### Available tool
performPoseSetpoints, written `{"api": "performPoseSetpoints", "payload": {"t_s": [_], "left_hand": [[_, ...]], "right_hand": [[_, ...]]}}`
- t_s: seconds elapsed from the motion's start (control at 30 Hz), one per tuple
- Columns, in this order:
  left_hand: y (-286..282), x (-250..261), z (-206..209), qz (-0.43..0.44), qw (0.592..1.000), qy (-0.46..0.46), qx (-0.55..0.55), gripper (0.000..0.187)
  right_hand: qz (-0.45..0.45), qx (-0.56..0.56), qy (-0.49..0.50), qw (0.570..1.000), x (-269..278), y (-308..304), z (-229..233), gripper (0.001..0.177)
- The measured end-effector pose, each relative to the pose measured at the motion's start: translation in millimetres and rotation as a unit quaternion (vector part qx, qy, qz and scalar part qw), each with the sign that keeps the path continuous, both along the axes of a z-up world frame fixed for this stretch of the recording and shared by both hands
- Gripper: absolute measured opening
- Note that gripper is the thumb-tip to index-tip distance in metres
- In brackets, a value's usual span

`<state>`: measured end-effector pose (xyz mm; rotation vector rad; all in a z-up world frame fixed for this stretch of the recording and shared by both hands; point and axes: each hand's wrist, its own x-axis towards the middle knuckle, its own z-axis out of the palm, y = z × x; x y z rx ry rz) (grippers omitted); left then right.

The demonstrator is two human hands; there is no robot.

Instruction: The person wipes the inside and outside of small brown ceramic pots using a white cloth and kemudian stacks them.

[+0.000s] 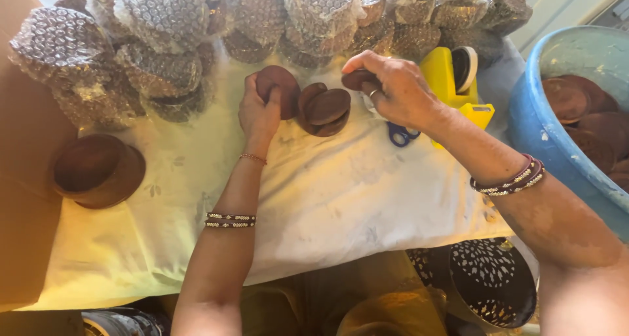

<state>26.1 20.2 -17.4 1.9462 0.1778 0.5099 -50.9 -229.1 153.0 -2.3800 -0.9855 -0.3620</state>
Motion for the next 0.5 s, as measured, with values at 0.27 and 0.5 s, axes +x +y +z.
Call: {"api": "performPoseSetpoints", "payload": {"t_s": [0.27,0.5], "left_hand": [[-5,-18,20,0.005,0.978,-0.186,0.098,0.064],[-26,-50,50,-0.263,0.896,-0.261,0.245,0.038]], "right_hand": [[-0.098,-0.093,-0.010,0.991,5,-13,-12,0.043],[-0.151,-0.111,-0.081,0.979,7,2,-25,0.048]]}}
